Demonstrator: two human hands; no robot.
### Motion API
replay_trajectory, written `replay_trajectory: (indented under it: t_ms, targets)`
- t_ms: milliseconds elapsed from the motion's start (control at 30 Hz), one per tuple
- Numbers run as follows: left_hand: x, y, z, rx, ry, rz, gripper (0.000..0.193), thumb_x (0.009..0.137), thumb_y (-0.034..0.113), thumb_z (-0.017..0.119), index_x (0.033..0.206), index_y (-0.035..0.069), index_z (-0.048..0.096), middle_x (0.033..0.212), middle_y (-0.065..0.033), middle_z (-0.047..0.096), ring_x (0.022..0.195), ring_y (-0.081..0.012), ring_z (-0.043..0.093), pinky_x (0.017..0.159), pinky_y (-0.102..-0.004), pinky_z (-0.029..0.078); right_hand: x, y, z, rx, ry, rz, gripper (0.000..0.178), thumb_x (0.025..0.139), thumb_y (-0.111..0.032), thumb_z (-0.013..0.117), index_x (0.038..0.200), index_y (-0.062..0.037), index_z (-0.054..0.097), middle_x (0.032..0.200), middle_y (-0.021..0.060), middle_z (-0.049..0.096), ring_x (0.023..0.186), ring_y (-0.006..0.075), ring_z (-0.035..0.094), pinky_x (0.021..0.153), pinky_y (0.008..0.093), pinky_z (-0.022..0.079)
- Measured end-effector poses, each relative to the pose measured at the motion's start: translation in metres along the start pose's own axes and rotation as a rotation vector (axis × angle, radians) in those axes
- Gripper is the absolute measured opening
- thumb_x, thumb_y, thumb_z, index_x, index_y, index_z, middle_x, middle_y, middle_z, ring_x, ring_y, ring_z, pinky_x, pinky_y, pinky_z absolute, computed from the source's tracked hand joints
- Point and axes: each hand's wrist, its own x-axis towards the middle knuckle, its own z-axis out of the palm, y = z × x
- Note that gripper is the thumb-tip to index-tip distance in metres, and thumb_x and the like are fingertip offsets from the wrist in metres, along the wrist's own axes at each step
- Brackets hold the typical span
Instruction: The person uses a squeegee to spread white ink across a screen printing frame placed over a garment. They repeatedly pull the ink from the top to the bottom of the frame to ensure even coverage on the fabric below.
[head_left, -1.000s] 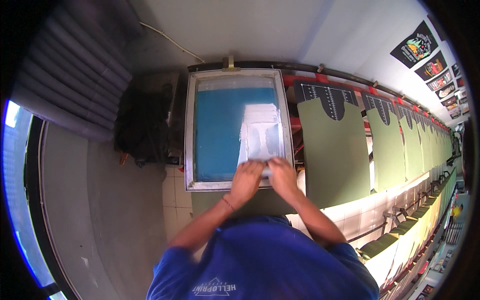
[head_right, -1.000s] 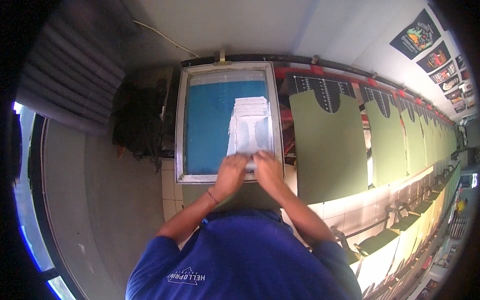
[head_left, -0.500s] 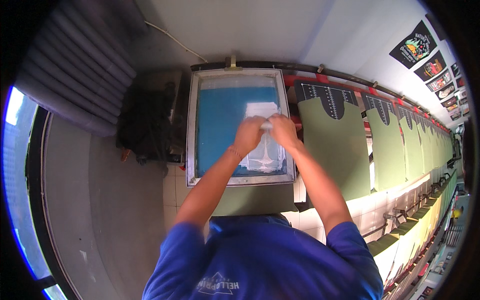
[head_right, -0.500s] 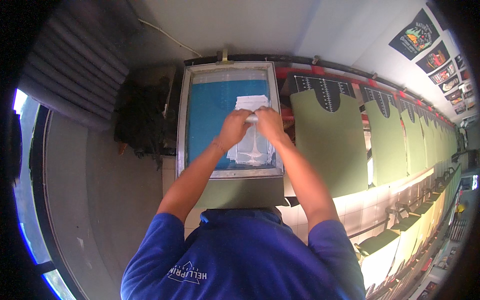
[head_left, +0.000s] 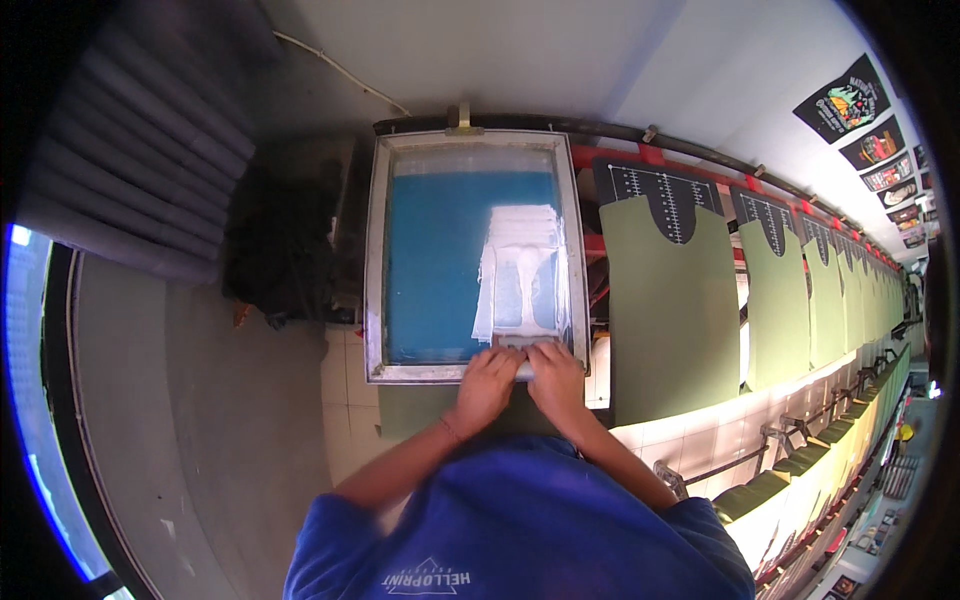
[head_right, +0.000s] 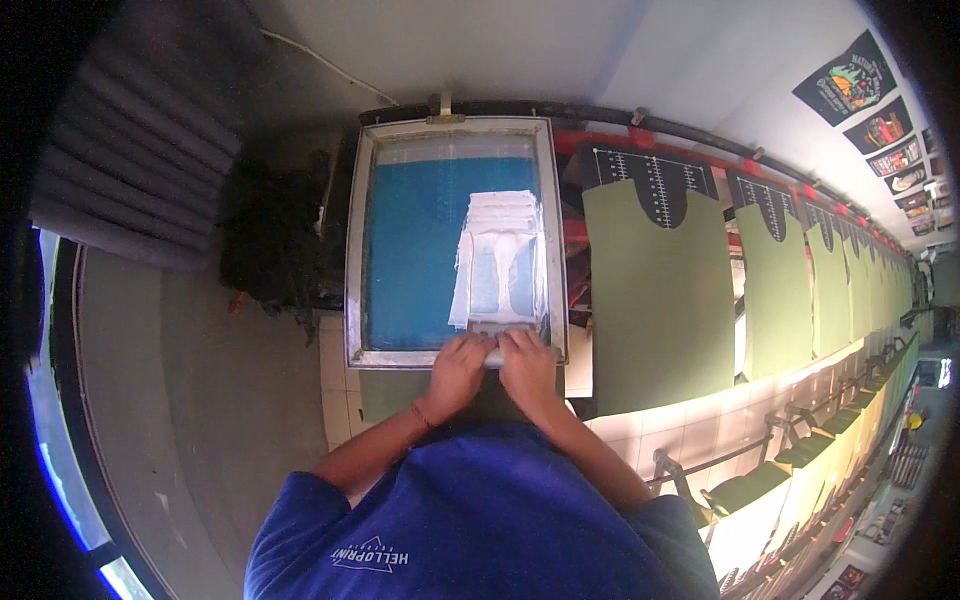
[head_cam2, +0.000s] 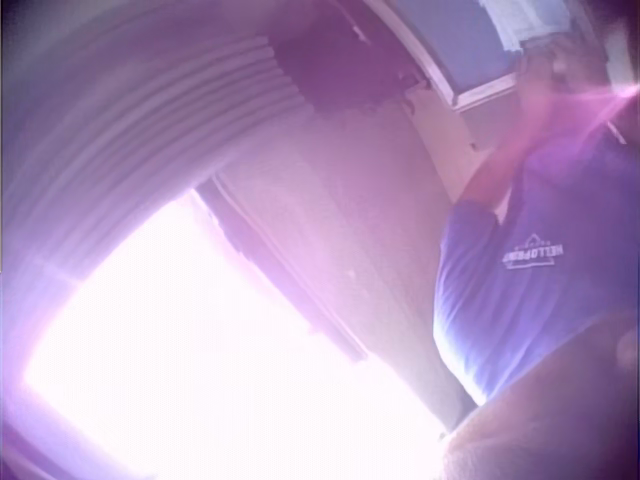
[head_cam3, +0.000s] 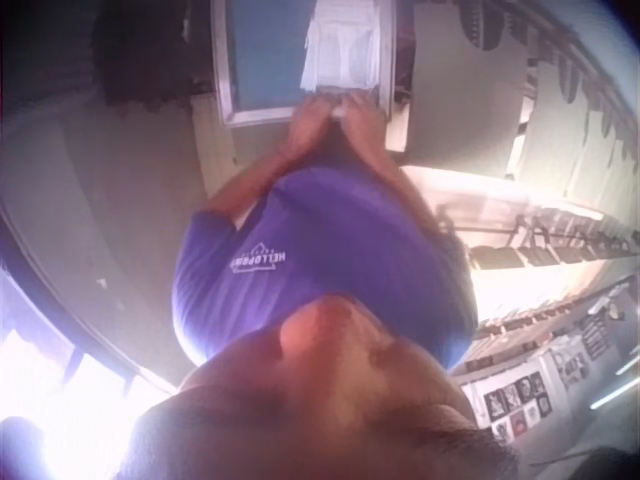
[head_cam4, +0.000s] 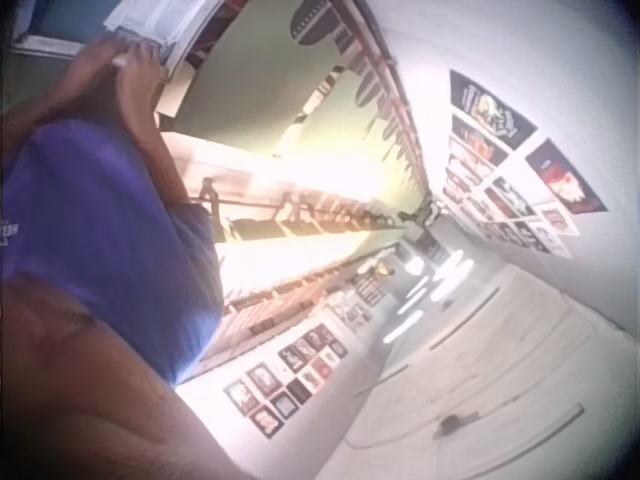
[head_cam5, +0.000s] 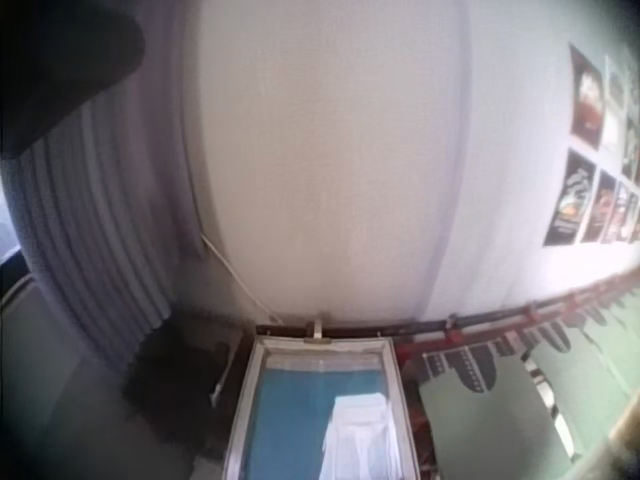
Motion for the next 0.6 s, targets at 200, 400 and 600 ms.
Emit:
replay_trajectory:
  t_ms: [200, 400, 600]
  targets:
    - [0.105, -0.056, 0.002, -0.098, 0.107, 0.040, 0.038, 0.076, 0.000, 0.064, 0.114, 0.004, 0.062, 0.111, -0.0165, 0.064, 0.104, -0.0385, 0.057, 0.091, -0.0470, 0.045, 0.106, 0.054, 0.008, -0.110, 0.024, -0.012, 0.022, 0.067, 0.003, 0.062, 0.088, -0.0033, 0.067, 0.092, 0.0144, 0.065, 0.091, 0.0354, 0.064, 0.080, 0.0442, 0.053]
    - [0.171, -0.066, -0.024, -0.125, 0.084, -0.012, 0.035, 0.076, 0.000, 0.069, 0.111, 0.002, 0.066, 0.111, -0.0168, 0.067, 0.105, -0.0386, 0.059, 0.091, -0.0448, 0.048, 0.181, 0.070, -0.013, -0.180, -0.146, 0.030, 0.018, 0.077, -0.003, 0.064, 0.093, -0.0026, 0.070, 0.099, 0.0159, 0.067, 0.097, 0.0365, 0.064, 0.082, 0.0453, 0.053]
    - [0.100, -0.028, -0.023, -0.107, 0.183, 0.104, 0.035, 0.076, -0.001, 0.066, 0.111, 0.004, 0.065, 0.108, -0.0162, 0.066, 0.101, -0.0397, 0.059, 0.089, -0.0464, 0.047, 0.098, 0.043, -0.018, -0.125, -0.028, -0.083, 0.022, 0.074, 0.000, 0.064, 0.096, -0.0018, 0.064, 0.101, 0.0153, 0.064, 0.097, 0.0370, 0.062, 0.082, 0.0458, 0.053]
